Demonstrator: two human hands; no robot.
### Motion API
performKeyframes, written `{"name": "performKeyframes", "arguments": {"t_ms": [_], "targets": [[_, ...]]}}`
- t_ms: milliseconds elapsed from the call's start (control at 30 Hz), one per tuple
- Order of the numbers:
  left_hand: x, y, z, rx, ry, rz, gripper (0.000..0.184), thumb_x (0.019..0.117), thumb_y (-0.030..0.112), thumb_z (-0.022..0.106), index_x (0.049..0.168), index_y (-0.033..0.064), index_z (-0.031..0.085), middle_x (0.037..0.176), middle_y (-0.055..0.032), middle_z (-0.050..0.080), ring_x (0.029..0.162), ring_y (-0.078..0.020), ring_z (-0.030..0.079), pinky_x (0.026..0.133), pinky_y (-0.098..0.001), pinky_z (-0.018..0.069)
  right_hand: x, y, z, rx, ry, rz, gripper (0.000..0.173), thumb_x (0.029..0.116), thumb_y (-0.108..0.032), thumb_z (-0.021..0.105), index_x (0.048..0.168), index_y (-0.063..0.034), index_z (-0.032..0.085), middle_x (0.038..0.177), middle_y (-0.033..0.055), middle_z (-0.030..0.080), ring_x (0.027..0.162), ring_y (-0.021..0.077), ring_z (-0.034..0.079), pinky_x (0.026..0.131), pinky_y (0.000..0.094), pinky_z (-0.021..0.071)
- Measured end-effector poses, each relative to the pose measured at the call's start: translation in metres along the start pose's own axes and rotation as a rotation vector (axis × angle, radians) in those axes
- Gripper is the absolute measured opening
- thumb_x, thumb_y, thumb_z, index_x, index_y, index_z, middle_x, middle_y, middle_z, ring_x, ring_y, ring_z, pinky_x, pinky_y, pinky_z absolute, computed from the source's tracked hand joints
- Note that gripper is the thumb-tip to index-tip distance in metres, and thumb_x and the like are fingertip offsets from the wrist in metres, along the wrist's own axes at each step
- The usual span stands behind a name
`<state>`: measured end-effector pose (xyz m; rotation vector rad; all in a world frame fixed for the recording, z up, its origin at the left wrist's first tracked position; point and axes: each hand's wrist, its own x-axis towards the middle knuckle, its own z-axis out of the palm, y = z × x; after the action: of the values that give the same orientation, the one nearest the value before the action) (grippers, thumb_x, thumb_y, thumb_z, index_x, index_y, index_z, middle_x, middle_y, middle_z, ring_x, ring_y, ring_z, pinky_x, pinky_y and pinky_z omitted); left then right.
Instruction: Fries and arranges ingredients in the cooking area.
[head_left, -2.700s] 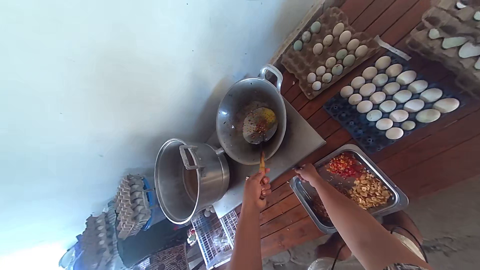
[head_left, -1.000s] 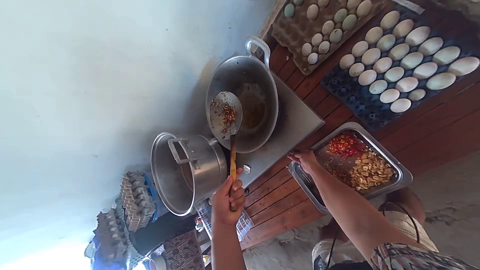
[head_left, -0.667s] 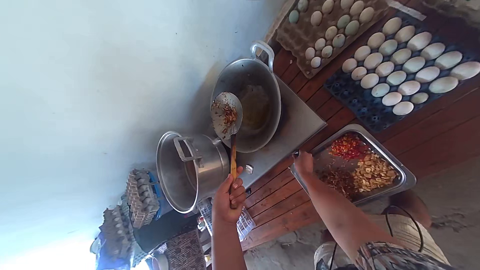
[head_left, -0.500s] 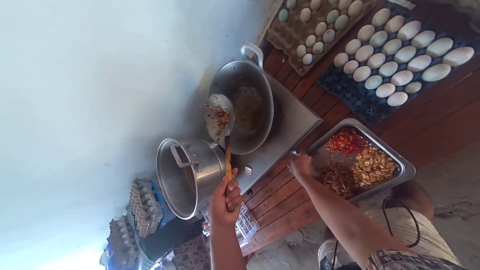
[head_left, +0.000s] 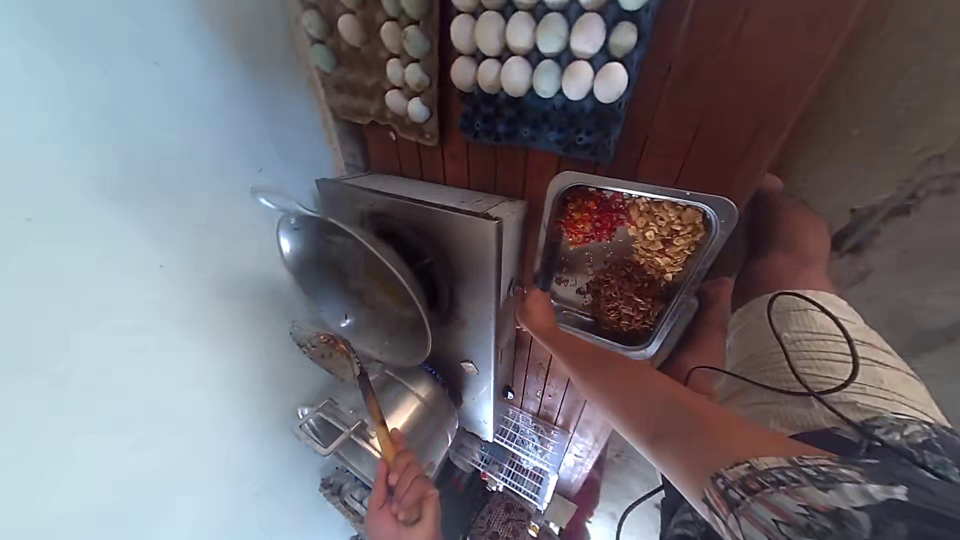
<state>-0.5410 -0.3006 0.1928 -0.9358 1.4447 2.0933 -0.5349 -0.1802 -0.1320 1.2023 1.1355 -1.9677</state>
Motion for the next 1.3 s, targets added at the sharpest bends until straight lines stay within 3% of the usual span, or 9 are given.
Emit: {"name": "performKeyframes", "arguments": {"t_ms": [100, 200, 267, 400, 567, 800, 967, 1133, 1300], "targets": [[0.004, -0.004, 0.003, 0.036, 0.040, 0.006, 0.037, 0.1092, 0.023, 0.030, 0.126, -0.0015, 0.052, 0.075, -0.0017, 0.063, 0.044, -0.0033, 0.056, 0.039, -0.0149, 0.0488, 0.005, -0.013, 0.000, 0.101, -0.004, 0.101, 0.049, 0.1136, -0.035, 0.033, 0.119, 0.0037, 0.063, 0.095, 0.0205, 0.072, 0.076, 0.0296, 0.074, 0.075, 0.0466, 0.0616], [0.009, -0.010, 0.006, 0.058, 0.047, 0.009, 0.040, 0.1100, 0.025, 0.028, 0.128, -0.0017, 0.052, 0.076, -0.0018, 0.063, 0.044, -0.0030, 0.056, 0.039, -0.0149, 0.0484, 0.008, -0.031, -0.006, 0.261, -0.027, 0.282, 0.042, 0.1125, -0.030, 0.038, 0.118, 0.0019, 0.064, 0.092, 0.0166, 0.072, 0.070, 0.0230, 0.073, 0.067, 0.0385, 0.0615], [0.009, -0.014, 0.009, 0.058, 0.058, 0.001, 0.042, 0.1101, 0.026, 0.025, 0.127, -0.0016, 0.052, 0.074, -0.0016, 0.062, 0.043, -0.0025, 0.055, 0.039, -0.0143, 0.0480, 0.010, -0.038, -0.008, 0.480, -0.051, 0.420, 0.032, 0.1105, -0.024, 0.041, 0.122, -0.0001, 0.059, 0.087, 0.0123, 0.066, 0.062, 0.0175, 0.064, 0.056, 0.0310, 0.0540], [0.008, -0.015, 0.012, 0.045, 0.073, -0.022, 0.044, 0.1103, 0.028, 0.023, 0.127, -0.0002, 0.052, 0.072, -0.0006, 0.061, 0.043, -0.0026, 0.055, 0.039, -0.0145, 0.0483, 0.012, -0.044, -0.008, 0.950, -0.057, 0.604, 0.015, 0.1084, -0.019, 0.039, 0.102, -0.0087, 0.048, 0.069, 0.0024, 0.043, 0.047, 0.0097, 0.039, 0.041, 0.0226, 0.0340], [0.010, -0.010, 0.014, 0.074, 0.112, -0.005, 0.047, 0.1099, 0.028, 0.017, 0.127, 0.0019, 0.051, 0.071, 0.0010, 0.060, 0.041, -0.0010, 0.053, 0.037, -0.0131, 0.0464, 0.019, -0.020, 0.003, 1.076, -0.147, 0.515, 0.038, 0.1110, -0.034, 0.034, 0.080, -0.0153, 0.043, 0.053, -0.0046, 0.032, 0.038, 0.0053, 0.029, 0.037, 0.0197, 0.0258], [0.016, -0.009, 0.016, 0.065, 0.102, -0.006, 0.045, 0.1102, 0.027, 0.020, 0.127, 0.0009, 0.053, 0.070, 0.0005, 0.061, 0.042, -0.0018, 0.055, 0.038, -0.0139, 0.0474, 0.025, 0.003, 0.003, 0.352, -0.115, 0.102, 0.035, 0.1128, -0.026, 0.043, 0.113, 0.0059, 0.059, 0.073, 0.0099, 0.059, 0.052, 0.0135, 0.058, 0.054, 0.0276, 0.0524], [0.018, -0.011, 0.020, 0.054, 0.081, -0.013, 0.044, 0.1102, 0.026, 0.021, 0.127, -0.0008, 0.052, 0.071, -0.0004, 0.062, 0.042, -0.0021, 0.056, 0.038, -0.0139, 0.0478, 0.018, 0.003, -0.001, -0.104, -0.048, -0.055, 0.035, 0.1105, -0.024, 0.047, 0.128, 0.0020, 0.062, 0.107, 0.0242, 0.069, 0.090, 0.0335, 0.072, 0.086, 0.0485, 0.0591], [0.012, -0.007, 0.024, 0.083, 0.063, -0.030, 0.043, 0.1099, 0.027, 0.024, 0.126, -0.0007, 0.054, 0.070, -0.0010, 0.062, 0.043, -0.0031, 0.057, 0.039, -0.0149, 0.0490, 0.008, -0.002, -0.002, -0.067, -0.070, -0.010, 0.043, 0.1127, -0.030, 0.038, 0.140, -0.0005, 0.053, 0.103, 0.0202, 0.069, 0.080, 0.0265, 0.072, 0.078, 0.0412, 0.0604], [0.011, -0.003, 0.023, 0.090, 0.039, -0.012, 0.041, 0.1099, 0.026, 0.028, 0.127, -0.0012, 0.053, 0.073, -0.0018, 0.063, 0.045, -0.0035, 0.058, 0.040, -0.0153, 0.0498, 0.006, -0.016, 0.002, 0.128, -0.002, 0.106, 0.044, 0.1141, -0.031, 0.034, 0.129, 0.0015, 0.059, 0.092, 0.0159, 0.071, 0.068, 0.0203, 0.072, 0.068, 0.0351, 0.0613]]}}
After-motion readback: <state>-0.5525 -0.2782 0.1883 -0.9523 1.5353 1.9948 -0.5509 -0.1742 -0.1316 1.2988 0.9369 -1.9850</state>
